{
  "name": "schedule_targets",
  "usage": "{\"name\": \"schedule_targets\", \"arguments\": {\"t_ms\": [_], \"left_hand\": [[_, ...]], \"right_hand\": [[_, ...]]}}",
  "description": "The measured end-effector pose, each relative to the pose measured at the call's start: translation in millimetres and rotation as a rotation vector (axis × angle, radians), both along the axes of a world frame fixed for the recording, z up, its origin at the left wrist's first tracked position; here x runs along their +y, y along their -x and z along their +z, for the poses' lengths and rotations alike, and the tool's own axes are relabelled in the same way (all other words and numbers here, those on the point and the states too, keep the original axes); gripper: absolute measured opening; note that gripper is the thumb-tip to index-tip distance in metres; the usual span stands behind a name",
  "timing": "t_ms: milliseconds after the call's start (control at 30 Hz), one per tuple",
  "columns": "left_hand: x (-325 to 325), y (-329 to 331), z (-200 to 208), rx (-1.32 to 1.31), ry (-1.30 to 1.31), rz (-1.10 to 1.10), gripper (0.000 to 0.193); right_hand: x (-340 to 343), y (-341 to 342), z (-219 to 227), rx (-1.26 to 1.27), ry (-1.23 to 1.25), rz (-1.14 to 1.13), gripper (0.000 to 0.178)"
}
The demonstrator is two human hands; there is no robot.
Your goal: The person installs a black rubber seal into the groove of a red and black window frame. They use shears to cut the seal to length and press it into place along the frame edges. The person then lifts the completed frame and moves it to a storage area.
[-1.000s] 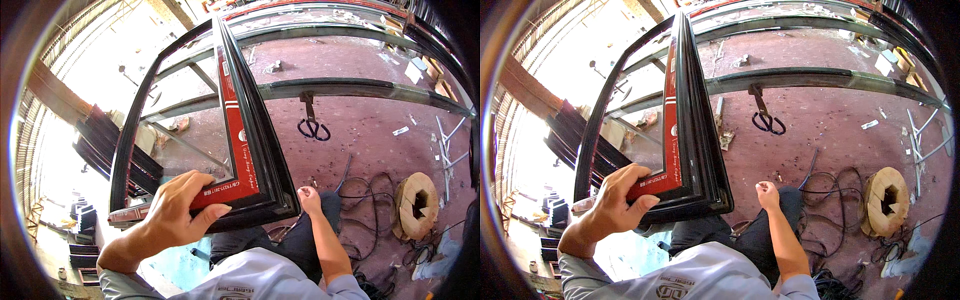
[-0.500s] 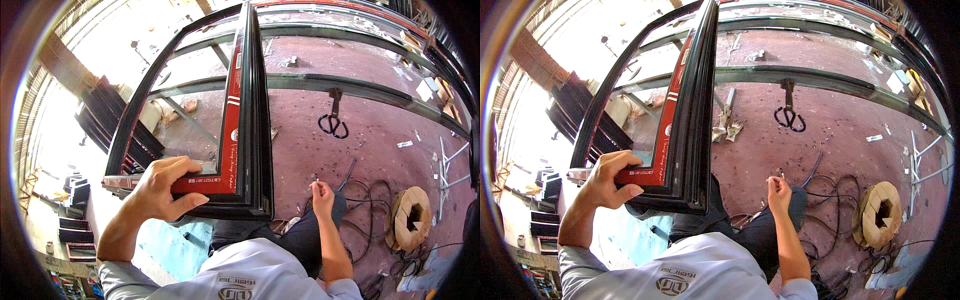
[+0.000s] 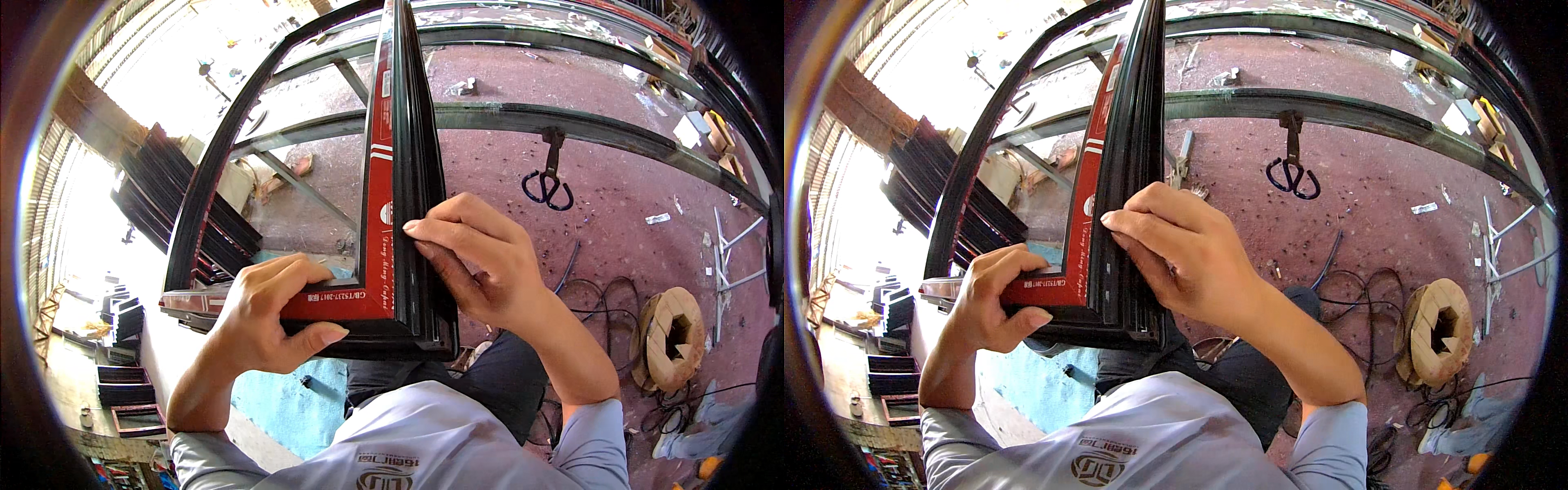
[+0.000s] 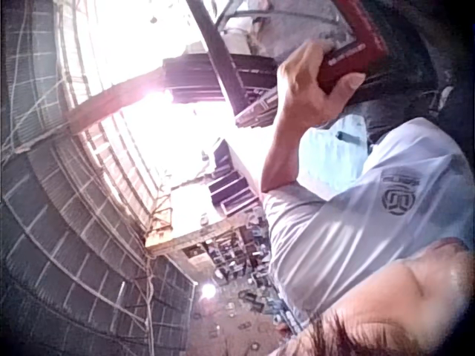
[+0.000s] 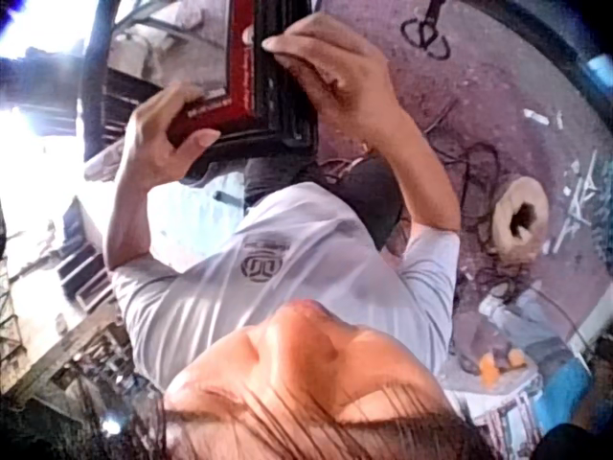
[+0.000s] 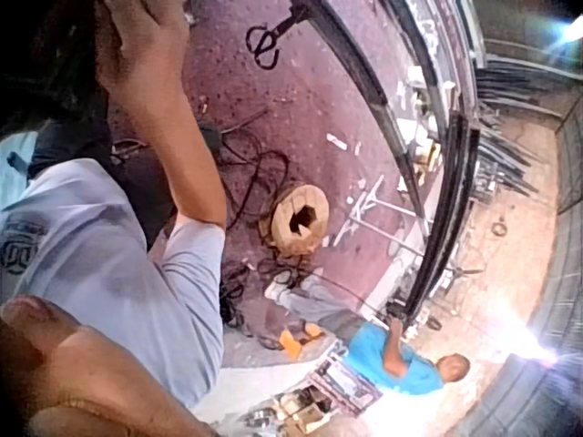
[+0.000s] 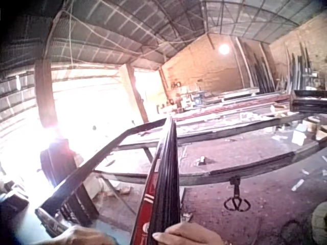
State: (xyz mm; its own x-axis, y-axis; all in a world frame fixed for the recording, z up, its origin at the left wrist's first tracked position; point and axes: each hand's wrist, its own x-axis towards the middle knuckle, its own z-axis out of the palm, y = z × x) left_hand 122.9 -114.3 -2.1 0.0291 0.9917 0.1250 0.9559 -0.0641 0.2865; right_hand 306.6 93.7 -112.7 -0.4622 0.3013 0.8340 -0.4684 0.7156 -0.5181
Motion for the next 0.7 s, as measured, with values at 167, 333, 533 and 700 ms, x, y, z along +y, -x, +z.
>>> {"name": "schedule_targets", "arguments": {"t_ms": [167,333,533,700], "left_hand": [[-2,2,-2,-0.021,0.003,-0.003,0.064],[1,3,-3,-0.020,-0.016,-0.027,0.062],[0,5,-5,-0.040,-0.018,-0.037,0.062],[1,5,-4,-0.032,-0.028,-0.051,0.062]], "right_hand": [[6,2,6,0.036,-0.253,-0.029,0.038],[7,1,12,0.010,-0.316,-0.022,0.034],[12,0,21,-0.040,-0.297,0.053,0.032],[13,-1,24,-0.089,-0.250,0.105,0.033]]}}
